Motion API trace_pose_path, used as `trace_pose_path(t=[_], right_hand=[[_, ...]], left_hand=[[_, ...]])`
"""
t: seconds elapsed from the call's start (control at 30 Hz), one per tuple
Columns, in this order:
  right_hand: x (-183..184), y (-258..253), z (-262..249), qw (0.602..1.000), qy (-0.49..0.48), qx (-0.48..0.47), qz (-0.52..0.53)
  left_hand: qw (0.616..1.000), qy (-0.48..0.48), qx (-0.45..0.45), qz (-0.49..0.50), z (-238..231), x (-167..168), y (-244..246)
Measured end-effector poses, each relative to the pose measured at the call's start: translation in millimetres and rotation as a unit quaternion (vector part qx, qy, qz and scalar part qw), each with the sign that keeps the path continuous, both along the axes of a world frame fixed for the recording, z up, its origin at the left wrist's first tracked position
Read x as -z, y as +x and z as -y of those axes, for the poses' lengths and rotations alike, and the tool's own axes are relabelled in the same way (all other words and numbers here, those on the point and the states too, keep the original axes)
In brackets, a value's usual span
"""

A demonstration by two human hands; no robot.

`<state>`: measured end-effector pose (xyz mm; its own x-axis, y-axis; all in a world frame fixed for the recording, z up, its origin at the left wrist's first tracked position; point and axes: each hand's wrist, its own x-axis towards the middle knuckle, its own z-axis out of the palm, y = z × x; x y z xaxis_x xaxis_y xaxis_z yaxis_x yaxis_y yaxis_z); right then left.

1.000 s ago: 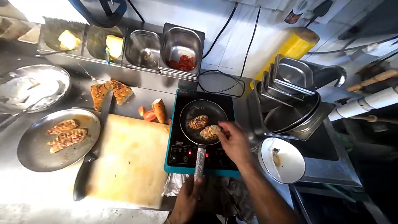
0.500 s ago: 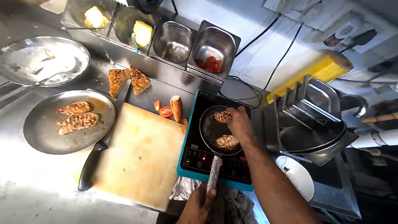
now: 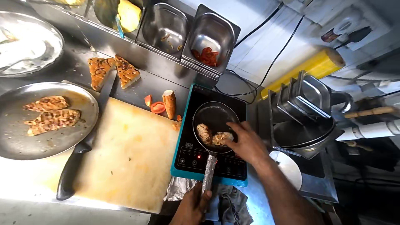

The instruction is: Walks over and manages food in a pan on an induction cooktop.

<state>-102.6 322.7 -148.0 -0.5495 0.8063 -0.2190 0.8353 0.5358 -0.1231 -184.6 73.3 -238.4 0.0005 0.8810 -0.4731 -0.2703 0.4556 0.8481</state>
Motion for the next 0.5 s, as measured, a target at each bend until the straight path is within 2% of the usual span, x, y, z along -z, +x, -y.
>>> trace_pose_path(t=[0.13, 0.23, 0.37, 0.5], right_hand=[[18.1, -17.0, 18.1, 0.996, -0.005, 0.06, 0.064], [23.1, -23.6, -5.3, 0.999, -0.007, 0.05, 0.016], [32.8, -33.4, -53.3, 0.994, -0.005, -0.069, -0.082], [6.7, -47.0, -77.5, 0.968, 0.041, -0.221, -0.114]], left_hand=[[1.0, 0.002, -0.001, 0.011, -0.6, -0.4, 2.3], [1.0, 0.0, 0.004, -0.001, -1.2, -2.3, 0.5], [1.0, 0.006, -0.001, -0.022, 0.3, -1.7, 2.5], [1.0, 0.02, -0.006, -0.018, 1.8, 0.8, 1.2]])
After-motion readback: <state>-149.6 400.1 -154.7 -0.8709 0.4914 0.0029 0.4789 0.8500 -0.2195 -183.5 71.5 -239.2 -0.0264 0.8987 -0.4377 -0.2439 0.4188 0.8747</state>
